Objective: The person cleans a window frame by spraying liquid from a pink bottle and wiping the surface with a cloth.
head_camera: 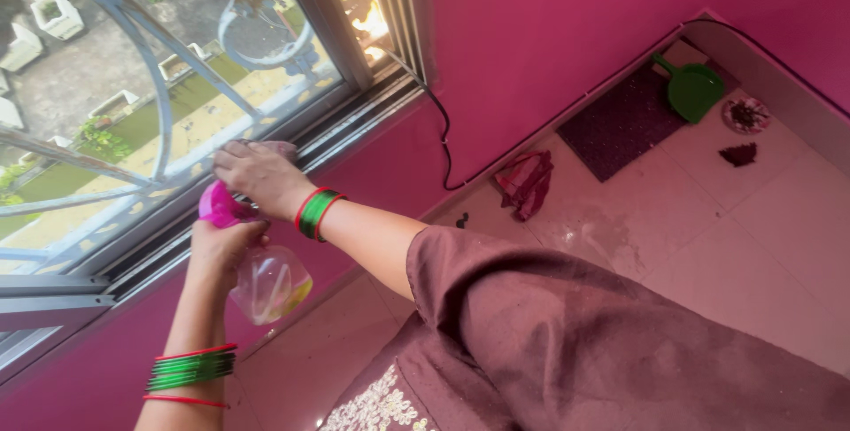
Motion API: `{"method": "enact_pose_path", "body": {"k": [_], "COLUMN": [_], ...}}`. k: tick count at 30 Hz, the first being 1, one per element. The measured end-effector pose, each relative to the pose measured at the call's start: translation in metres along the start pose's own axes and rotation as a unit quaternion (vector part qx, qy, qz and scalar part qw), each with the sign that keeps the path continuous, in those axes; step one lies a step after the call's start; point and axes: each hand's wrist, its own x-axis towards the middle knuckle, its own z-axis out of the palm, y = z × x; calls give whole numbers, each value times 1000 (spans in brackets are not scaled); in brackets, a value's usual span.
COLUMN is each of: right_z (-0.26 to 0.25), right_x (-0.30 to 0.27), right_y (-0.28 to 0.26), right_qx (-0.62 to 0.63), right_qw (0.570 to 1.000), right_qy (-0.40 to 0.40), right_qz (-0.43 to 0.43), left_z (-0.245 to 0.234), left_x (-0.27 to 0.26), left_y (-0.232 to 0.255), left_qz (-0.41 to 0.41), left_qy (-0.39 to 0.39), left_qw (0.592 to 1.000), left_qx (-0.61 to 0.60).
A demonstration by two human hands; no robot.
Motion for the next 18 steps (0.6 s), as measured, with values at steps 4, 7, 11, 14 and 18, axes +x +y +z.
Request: {"method": "enact_pose_path", "body": {"k": [4, 7, 11, 14, 18], "right_z": [-16, -41, -47, -36, -4], "right_x": [-6, -12, -3, 2, 8], "right_y": [6, 17, 12, -1, -15], "right_qx": [10, 33, 40, 8, -31], "right_qw": [997, 993, 974, 978, 998], "right_qy": [-11, 17, 48, -23, -44], "right_qz": [78, 116, 217, 206, 38], "left_z": [-2, -9, -17, -19, -15], "left_x": [-6, -8, -9, -10, -8], "left_y": [1, 1, -5, -9, -11], "left_qz": [6, 13, 2, -1, -6], "left_qy": [2, 4, 23, 26, 31], "left_qw": [1000, 999, 999, 999, 998], "left_qx": [-12, -49, -45, -41, -49]}}
